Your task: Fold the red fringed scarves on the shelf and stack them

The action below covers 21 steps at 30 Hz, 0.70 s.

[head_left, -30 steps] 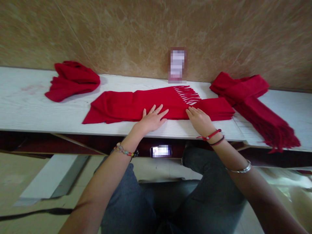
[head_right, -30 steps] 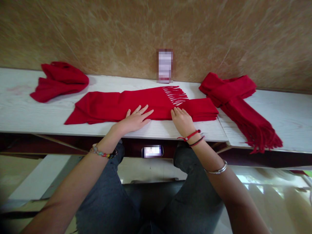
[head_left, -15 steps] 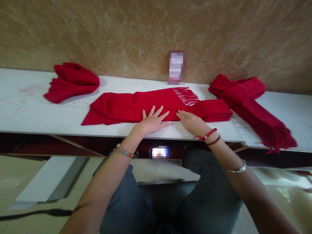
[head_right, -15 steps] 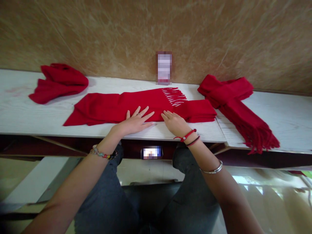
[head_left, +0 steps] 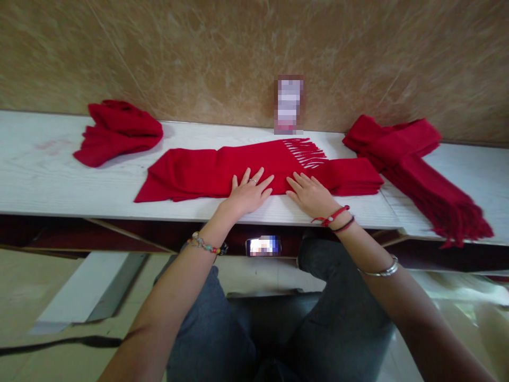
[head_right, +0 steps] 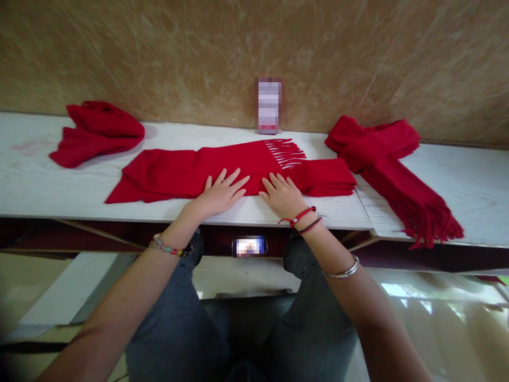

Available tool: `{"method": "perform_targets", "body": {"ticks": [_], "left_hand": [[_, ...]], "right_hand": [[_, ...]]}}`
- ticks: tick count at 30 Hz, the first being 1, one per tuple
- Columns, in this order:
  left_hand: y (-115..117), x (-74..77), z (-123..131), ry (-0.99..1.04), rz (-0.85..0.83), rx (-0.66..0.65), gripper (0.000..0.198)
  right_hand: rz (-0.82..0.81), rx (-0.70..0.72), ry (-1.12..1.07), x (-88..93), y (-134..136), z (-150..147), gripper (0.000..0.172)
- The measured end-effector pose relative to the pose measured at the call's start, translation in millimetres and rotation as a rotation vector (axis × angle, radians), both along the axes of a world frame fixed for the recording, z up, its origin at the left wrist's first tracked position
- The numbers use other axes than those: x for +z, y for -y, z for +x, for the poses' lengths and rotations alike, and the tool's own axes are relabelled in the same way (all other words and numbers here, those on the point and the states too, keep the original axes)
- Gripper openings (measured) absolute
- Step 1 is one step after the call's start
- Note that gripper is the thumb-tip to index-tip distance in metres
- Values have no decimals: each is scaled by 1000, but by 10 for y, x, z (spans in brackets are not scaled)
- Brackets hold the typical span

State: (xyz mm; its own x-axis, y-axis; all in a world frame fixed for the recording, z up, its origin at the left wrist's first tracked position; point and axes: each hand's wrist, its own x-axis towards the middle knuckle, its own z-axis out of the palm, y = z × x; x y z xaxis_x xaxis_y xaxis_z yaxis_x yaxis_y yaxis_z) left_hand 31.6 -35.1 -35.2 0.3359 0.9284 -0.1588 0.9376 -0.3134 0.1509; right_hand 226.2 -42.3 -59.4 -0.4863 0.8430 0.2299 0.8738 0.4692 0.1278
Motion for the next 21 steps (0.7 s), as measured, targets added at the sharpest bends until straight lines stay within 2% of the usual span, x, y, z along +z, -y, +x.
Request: {"method": "perform_targets", "body": {"ticks": [5,7,10,12,14,19,21], "left_hand": [[31,19,-11,-9,-25,79,55],[35,6,-8,-14,2,77,55],[27,-14,-8,-21,73,25,55],[20,-14,-20,-25,60,16,55],[17,-4,-42,-28,13,35,55],[24,15,-97,-34,-34,79,58],[25,21,-110,-50,-37,99,60]], "right_hand": [[106,-195,-14,15,-37,133,45],[124,-167,-36,53,-56,72,44],[63,-36,-41,102,-63,-136,46],[-16,19,-21,108,-61,-264,47],[-76,16,-2,90,-67,-312,47],[-50,-111,13,0,-161,-45,49],[20,-72,33,-12,-211,93,45]]}}
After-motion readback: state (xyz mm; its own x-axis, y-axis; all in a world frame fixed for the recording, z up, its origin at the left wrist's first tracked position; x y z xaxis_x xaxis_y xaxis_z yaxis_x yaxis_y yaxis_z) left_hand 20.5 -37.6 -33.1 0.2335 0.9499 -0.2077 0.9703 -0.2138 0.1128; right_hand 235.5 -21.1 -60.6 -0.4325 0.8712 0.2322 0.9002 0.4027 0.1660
